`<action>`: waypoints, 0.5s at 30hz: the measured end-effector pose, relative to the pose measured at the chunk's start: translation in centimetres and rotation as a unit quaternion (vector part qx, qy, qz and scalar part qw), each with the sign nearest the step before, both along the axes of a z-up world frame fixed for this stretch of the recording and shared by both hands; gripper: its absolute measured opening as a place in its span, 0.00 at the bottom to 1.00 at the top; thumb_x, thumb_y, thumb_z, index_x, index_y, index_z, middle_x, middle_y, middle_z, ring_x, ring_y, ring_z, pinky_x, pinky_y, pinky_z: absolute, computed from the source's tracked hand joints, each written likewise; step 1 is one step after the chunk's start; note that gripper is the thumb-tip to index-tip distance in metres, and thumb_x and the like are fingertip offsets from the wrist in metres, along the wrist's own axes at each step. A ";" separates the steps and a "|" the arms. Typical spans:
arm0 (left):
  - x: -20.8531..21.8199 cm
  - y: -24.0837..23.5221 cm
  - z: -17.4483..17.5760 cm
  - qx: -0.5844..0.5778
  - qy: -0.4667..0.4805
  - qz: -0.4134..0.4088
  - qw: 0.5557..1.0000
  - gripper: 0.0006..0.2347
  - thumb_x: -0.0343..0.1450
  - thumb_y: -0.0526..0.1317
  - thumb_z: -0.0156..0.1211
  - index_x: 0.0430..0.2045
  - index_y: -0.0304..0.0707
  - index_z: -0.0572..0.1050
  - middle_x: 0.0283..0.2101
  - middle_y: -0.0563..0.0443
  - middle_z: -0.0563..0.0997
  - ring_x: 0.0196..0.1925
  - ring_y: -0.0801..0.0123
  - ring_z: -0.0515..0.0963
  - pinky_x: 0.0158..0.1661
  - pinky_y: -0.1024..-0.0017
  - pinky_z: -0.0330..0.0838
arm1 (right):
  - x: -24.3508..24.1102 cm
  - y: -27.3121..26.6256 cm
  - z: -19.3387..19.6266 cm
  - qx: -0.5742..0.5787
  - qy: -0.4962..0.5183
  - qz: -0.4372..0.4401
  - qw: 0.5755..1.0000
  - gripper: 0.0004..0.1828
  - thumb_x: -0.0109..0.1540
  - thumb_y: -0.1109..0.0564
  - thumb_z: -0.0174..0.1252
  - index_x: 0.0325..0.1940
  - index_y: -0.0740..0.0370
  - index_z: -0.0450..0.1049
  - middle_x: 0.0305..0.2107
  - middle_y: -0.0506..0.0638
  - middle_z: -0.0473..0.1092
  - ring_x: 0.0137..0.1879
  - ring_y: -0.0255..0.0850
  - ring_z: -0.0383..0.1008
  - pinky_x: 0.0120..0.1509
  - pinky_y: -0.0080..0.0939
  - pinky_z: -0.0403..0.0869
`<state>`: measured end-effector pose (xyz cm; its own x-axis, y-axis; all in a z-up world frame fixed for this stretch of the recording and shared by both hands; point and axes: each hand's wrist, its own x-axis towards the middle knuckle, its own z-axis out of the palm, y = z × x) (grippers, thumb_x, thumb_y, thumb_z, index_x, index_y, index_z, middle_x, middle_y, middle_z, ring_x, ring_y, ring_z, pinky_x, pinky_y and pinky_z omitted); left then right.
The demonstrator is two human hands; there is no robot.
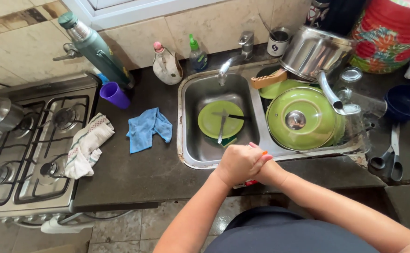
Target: Drying hands, opening a package of butter, adding it to a bowl of flour, and mixing the ingredients by hand to form dough.
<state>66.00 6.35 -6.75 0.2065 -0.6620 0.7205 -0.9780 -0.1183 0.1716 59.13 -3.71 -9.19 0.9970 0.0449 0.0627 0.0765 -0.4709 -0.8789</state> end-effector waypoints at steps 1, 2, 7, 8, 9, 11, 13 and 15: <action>-0.2 0.0 -0.6 0.000 0.010 0.004 1.000 0.15 0.71 0.49 0.44 0.15 0.43 0.66 0.12 0.52 0.65 0.16 0.61 0.72 0.20 0.70 0.67 | -0.2 0.0 0.0 -0.006 -0.006 0.011 1.000 0.30 0.44 0.47 0.71 0.46 0.56 0.71 0.41 0.54 0.71 0.53 0.48 0.68 0.60 0.54 0.58; -0.1 -0.1 -0.7 -0.001 0.012 0.001 1.000 0.15 0.71 0.49 0.44 0.15 0.43 0.66 0.12 0.52 0.65 0.16 0.61 0.72 0.20 0.70 0.67 | 0.1 0.0 0.3 -0.007 -0.005 0.008 1.000 0.30 0.44 0.47 0.71 0.46 0.56 0.71 0.41 0.54 0.71 0.53 0.48 0.68 0.60 0.54 0.58; -0.4 -0.2 1.3 0.006 0.016 -0.006 1.000 0.14 0.71 0.48 0.45 0.14 0.46 0.67 0.12 0.55 0.65 0.16 0.65 0.72 0.19 0.73 0.68 | 0.1 0.1 1.1 -0.037 -0.024 0.041 0.998 0.34 0.46 0.47 0.70 0.51 0.61 0.67 0.46 0.57 0.69 0.58 0.50 0.64 0.64 0.59 0.53; -0.3 0.2 1.4 0.003 0.018 -0.019 1.000 0.14 0.71 0.48 0.45 0.14 0.46 0.67 0.12 0.55 0.65 0.16 0.65 0.72 0.19 0.73 0.68 | -0.1 0.6 1.1 -0.041 -0.021 0.027 0.999 0.34 0.46 0.47 0.70 0.51 0.61 0.67 0.46 0.57 0.69 0.58 0.50 0.64 0.64 0.59 0.53; -0.2 0.4 1.5 0.023 0.098 -0.028 0.994 0.15 0.71 0.51 0.47 0.15 0.45 0.68 0.13 0.53 0.68 0.18 0.62 0.73 0.20 0.71 0.68 | -0.4 0.9 1.1 -0.050 -0.024 0.028 0.998 0.35 0.46 0.47 0.69 0.52 0.62 0.66 0.48 0.58 0.68 0.59 0.51 0.63 0.65 0.60 0.52; 0.9 1.0 0.9 0.040 0.172 -0.055 0.983 0.16 0.71 0.53 0.48 0.16 0.45 0.69 0.14 0.51 0.70 0.20 0.60 0.75 0.21 0.69 0.68 | -0.5 0.4 1.4 -0.067 -0.029 0.012 0.997 0.36 0.47 0.48 0.69 0.54 0.63 0.66 0.49 0.58 0.68 0.61 0.52 0.62 0.67 0.61 0.50; 1.9 2.7 -0.9 0.001 0.531 -0.105 0.841 0.18 0.51 0.54 0.70 0.26 0.46 0.77 0.33 0.58 0.77 0.30 0.73 0.73 0.27 0.76 0.69 | -1.1 -0.3 1.5 -0.086 -0.036 0.017 0.996 0.38 0.48 0.48 0.68 0.56 0.65 0.64 0.51 0.60 0.67 0.63 0.53 0.60 0.69 0.63 0.48; 1.8 4.5 -1.3 -0.004 0.610 -0.176 0.773 0.34 0.48 0.60 0.71 0.42 0.43 0.66 0.47 0.48 0.70 0.48 0.64 0.67 0.45 0.69 0.60 | -3.4 -4.0 2.3 -0.043 -0.005 -0.010 0.999 0.41 0.46 0.46 0.68 0.59 0.62 0.62 0.56 0.55 0.63 0.65 0.48 0.59 0.69 0.53 0.51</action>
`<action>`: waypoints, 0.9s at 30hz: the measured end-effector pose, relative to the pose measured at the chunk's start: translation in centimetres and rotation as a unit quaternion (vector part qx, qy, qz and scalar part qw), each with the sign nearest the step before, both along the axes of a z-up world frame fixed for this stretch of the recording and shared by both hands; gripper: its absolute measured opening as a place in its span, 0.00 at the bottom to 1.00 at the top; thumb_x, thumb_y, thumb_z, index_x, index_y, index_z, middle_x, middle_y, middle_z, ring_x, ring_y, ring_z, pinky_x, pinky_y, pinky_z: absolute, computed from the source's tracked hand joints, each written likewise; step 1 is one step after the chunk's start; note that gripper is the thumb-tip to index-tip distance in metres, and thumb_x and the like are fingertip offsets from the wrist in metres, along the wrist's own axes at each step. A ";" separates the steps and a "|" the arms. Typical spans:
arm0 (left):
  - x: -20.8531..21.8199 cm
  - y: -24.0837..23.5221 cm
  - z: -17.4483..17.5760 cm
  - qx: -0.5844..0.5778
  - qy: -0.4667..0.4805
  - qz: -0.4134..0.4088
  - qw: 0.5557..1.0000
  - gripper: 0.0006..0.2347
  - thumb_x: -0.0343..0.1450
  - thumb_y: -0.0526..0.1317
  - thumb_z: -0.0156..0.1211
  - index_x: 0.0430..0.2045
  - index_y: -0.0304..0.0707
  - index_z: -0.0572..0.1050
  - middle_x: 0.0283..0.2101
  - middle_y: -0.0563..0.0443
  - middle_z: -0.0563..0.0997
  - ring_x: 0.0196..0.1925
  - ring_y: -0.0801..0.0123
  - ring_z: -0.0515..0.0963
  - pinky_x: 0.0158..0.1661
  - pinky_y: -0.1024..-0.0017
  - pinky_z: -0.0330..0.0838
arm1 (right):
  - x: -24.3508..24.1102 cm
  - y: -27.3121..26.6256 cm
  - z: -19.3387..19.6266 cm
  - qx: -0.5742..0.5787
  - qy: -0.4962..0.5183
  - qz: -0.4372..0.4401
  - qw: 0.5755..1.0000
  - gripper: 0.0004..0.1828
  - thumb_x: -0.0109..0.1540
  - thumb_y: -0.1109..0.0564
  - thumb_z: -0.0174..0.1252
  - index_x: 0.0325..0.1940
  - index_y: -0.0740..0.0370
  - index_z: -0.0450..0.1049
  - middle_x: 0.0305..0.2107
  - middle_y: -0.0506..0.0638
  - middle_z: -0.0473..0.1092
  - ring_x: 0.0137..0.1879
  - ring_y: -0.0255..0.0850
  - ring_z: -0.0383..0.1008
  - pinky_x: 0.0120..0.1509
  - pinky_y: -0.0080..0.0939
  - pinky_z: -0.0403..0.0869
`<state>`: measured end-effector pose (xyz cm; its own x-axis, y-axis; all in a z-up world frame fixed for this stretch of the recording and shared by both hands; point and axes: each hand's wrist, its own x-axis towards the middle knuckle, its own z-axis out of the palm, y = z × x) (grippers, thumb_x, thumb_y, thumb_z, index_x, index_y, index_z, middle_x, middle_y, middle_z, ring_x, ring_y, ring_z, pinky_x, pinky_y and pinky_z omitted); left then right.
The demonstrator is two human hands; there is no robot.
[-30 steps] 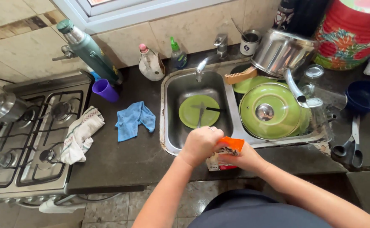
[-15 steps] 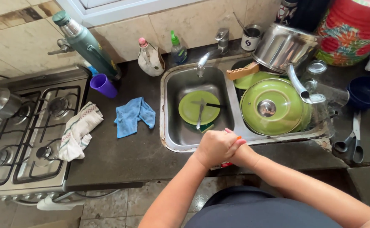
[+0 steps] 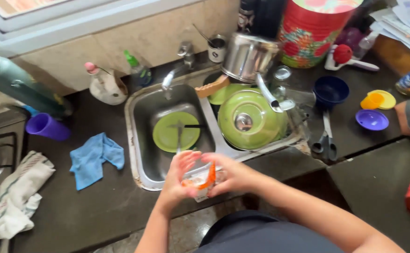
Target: Drying hands, opening a package of butter, adding it to a bowl of flour, and mixing the ingredients by hand to form dough.
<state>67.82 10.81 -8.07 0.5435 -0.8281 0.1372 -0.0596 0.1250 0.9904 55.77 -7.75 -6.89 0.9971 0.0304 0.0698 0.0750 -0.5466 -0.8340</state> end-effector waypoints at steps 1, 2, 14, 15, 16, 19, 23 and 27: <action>0.2 1.1 -0.1 -0.032 0.095 -0.051 0.994 0.51 0.44 0.66 0.71 0.57 0.40 0.55 0.62 0.38 0.64 0.66 0.56 0.60 0.62 0.63 0.51 | -0.8 -1.7 0.5 0.044 0.020 -0.017 0.999 0.45 0.44 0.44 0.69 0.61 0.58 0.61 0.60 0.51 0.60 0.67 0.42 0.57 0.69 0.43 0.55; -0.5 1.1 -0.4 -0.033 0.099 -0.054 0.993 0.51 0.44 0.66 0.71 0.57 0.40 0.55 0.62 0.38 0.64 0.66 0.56 0.60 0.62 0.63 0.51 | -2.8 -4.0 0.8 0.043 0.024 -0.020 0.999 0.45 0.44 0.44 0.69 0.61 0.58 0.61 0.60 0.51 0.60 0.67 0.42 0.57 0.69 0.43 0.55; -3.1 -0.4 -6.8 0.011 0.090 0.125 0.988 0.30 0.52 0.41 0.70 0.50 0.38 0.69 0.53 0.53 0.73 0.48 0.69 0.74 0.48 0.75 0.68 | -13.0 -23.0 -8.3 -0.346 0.378 -0.492 0.703 0.33 0.55 0.34 0.54 0.50 0.65 0.68 0.43 0.69 0.74 0.49 0.64 0.74 0.50 0.56 0.71; -3.3 -0.6 -6.8 0.000 0.098 0.124 0.987 0.29 0.53 0.40 0.69 0.50 0.38 0.69 0.53 0.50 0.73 0.53 0.63 0.73 0.49 0.71 0.69 | -12.7 -22.9 -7.2 -0.322 0.405 -0.492 0.700 0.32 0.53 0.41 0.56 0.53 0.68 0.67 0.46 0.69 0.73 0.51 0.65 0.73 0.51 0.56 0.71; -3.5 -0.8 -6.9 -0.011 0.106 0.123 0.987 0.28 0.54 0.39 0.67 0.50 0.38 0.69 0.53 0.47 0.74 0.58 0.57 0.72 0.51 0.66 0.70 | -12.5 -22.9 -6.1 -0.297 0.431 -0.491 0.696 0.33 0.51 0.48 0.58 0.55 0.70 0.66 0.50 0.69 0.71 0.53 0.66 0.72 0.52 0.57 0.70; -3.5 -0.6 -7.8 -0.079 0.057 0.118 0.988 0.23 0.59 0.52 0.61 0.42 0.36 0.75 0.53 0.44 0.74 0.56 0.63 0.73 0.52 0.67 0.69 | -15.4 -25.3 -7.3 -0.244 0.422 -0.494 0.720 0.16 0.52 0.47 0.58 0.30 0.63 0.77 0.14 0.55 0.80 0.21 0.46 0.82 0.34 0.40 0.74; -3.9 -0.7 -7.0 -0.068 0.062 0.154 0.984 0.14 0.60 0.40 0.59 0.39 0.42 0.77 0.48 0.47 0.78 0.52 0.64 0.75 0.51 0.66 0.70 | -28.6 -34.4 -23.0 0.268 0.076 -0.529 0.802 0.19 0.70 0.66 0.43 0.61 0.65 0.45 0.44 0.81 0.60 0.44 0.69 0.65 0.48 0.60 0.67; -3.2 -0.9 -6.8 -0.065 0.194 0.165 0.965 0.16 0.64 0.45 0.61 0.38 0.32 0.77 0.41 0.49 0.80 0.44 0.71 0.77 0.44 0.73 0.73 | -30.5 -32.7 -19.3 0.225 0.091 -0.463 0.852 0.28 0.65 0.59 0.45 0.68 0.58 0.48 0.49 0.70 0.62 0.53 0.55 0.66 0.63 0.45 0.60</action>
<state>64.64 9.89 -14.89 0.8058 -0.5910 -0.0380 0.2547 0.2880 0.9231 25.27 -40.43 -26.20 0.5738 -0.7653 -0.2917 -0.3678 0.0774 -0.9267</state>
